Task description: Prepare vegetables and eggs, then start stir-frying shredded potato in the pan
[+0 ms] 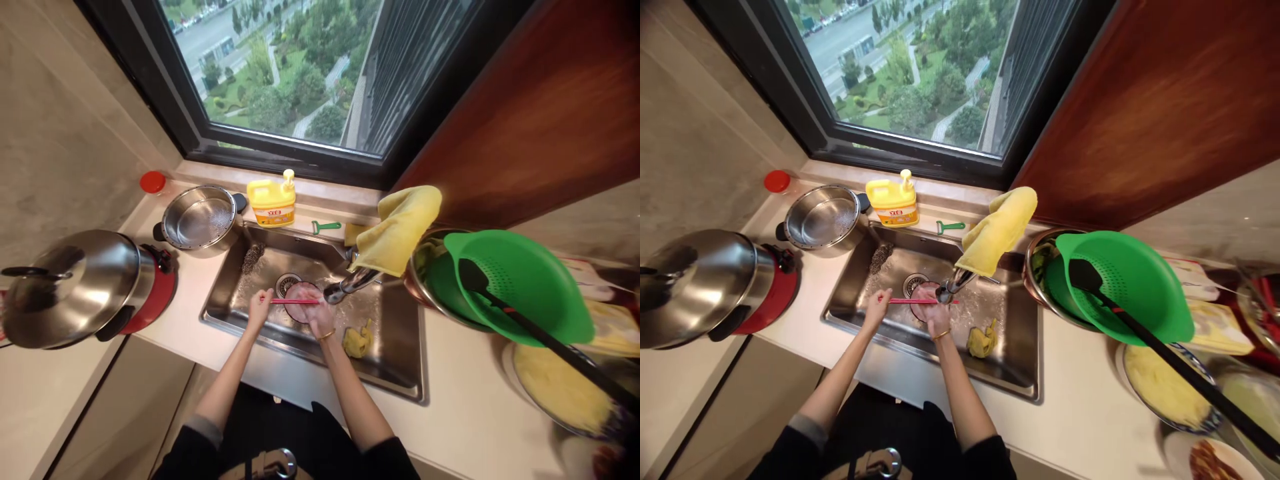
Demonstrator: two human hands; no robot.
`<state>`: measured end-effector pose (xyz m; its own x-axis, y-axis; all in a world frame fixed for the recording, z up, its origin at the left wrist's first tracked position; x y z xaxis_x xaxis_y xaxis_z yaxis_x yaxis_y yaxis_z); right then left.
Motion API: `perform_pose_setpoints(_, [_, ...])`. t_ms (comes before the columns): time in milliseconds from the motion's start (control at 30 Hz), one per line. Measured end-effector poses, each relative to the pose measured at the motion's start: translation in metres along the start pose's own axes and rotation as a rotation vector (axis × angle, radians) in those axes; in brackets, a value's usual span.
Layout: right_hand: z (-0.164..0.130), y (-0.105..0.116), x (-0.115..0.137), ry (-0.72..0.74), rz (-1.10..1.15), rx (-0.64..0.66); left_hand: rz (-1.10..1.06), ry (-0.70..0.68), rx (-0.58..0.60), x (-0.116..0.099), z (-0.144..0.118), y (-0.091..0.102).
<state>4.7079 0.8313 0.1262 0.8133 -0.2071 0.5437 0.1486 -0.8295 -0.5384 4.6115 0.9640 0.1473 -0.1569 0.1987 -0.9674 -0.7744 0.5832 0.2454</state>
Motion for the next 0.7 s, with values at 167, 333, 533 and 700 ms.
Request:
perform_pose_setpoints(167, [-0.011, 0.022, 0.006, -0.133, 0.071, -0.003, -0.269, 0.150, 0.150, -0.005, 0.010, -0.057])
perform_pose_setpoints(333, [-0.034, 0.047, 0.043, 0.006, 0.085, -0.070, -0.548, 0.393, 0.290, -0.011, 0.010, -0.096])
perform_pose_setpoints(533, [-0.049, 0.035, 0.051, 0.083, 0.101, -0.065, -0.787, 0.546, 0.276, -0.016, 0.007, -0.094])
perform_pose_setpoints(700, [-0.025, 0.014, 0.031, 0.021, 0.103, -0.238, -0.922, 0.580, 0.174, -0.014, 0.013, -0.066])
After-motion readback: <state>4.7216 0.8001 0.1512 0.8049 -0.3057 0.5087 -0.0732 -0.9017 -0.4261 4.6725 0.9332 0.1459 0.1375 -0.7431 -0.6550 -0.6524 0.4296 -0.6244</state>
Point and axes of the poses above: each hand's wrist, its own z-axis towards the middle knuckle, its own y-axis out of the back of the hand, x = y × z, the point moved 1 cm from there along z, towards the middle knuckle, and after that the axes turned 15 degrees about -y, right-handed, at the moved point
